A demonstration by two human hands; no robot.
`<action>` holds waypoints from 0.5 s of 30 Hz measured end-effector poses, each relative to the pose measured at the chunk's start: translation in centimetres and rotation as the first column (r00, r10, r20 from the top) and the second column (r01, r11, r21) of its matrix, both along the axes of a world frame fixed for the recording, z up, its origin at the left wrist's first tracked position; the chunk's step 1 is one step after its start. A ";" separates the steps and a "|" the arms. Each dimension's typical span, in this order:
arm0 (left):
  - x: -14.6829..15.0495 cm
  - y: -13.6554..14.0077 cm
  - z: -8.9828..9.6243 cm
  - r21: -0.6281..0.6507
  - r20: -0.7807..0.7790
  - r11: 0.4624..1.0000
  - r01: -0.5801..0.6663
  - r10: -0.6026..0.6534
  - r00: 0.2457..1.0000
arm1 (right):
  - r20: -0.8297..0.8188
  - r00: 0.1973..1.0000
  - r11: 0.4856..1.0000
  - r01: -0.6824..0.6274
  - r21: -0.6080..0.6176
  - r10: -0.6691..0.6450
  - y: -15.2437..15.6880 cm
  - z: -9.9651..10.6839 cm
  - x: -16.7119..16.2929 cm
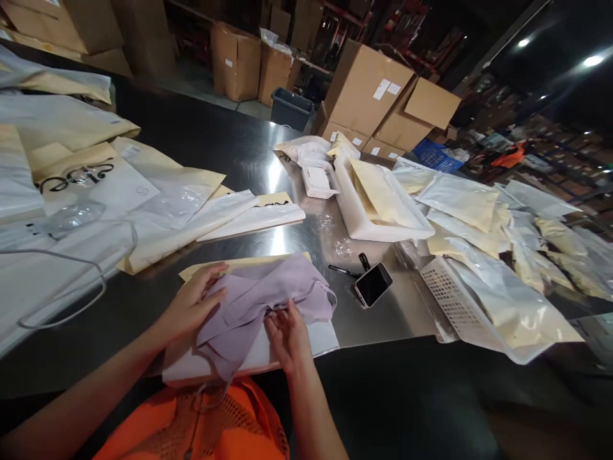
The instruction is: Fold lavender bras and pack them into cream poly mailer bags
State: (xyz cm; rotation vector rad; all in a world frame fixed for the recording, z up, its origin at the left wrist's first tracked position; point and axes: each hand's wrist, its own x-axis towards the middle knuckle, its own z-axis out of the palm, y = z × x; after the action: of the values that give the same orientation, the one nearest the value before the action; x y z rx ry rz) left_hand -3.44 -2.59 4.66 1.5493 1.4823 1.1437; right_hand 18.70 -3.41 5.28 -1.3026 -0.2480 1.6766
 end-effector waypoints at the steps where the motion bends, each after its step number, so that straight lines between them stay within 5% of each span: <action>1: 0.2 -0.1 -0.1 -0.019 0.033 1.000 0.001 -0.001 0.999 | -0.007 1.000 1.000 0.007 -0.012 -0.007 1.0 -0.1 -0.7; 5: -0.2 -1.6 0.2 -0.026 0.028 1.000 -0.007 0.008 1.000 | 0.007 1.000 1.000 0.029 -0.008 -0.029 3.7 0.1 -2.8; 9: -0.3 -4.7 0.3 0.201 -0.279 0.979 -0.039 0.095 0.956 | 0.111 0.978 0.979 0.165 0.117 -0.178 3.6 1.9 -0.7; 11: 0.4 -6.4 0.2 0.250 -0.480 0.961 0.116 0.018 0.877 | 0.190 0.922 0.932 0.300 0.203 -0.338 3.1 3.4 2.3; 13: 1.7 -7.8 0.0 0.147 -0.655 0.934 0.325 -0.155 0.739 | 0.286 0.816 0.852 0.411 0.325 -0.503 2.2 5.1 6.0; 15: 3.2 -8.7 -0.3 -0.005 -0.776 0.884 0.468 -0.298 0.555 | 0.418 0.679 0.778 0.387 0.495 -0.604 0.6 6.7 9.6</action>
State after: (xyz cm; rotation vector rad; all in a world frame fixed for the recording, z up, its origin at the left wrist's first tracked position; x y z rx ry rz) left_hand -0.24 -11.25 4.40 2.5632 1.3907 0.3506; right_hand 28.28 -2.82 11.98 -1.3794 -0.4728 0.6927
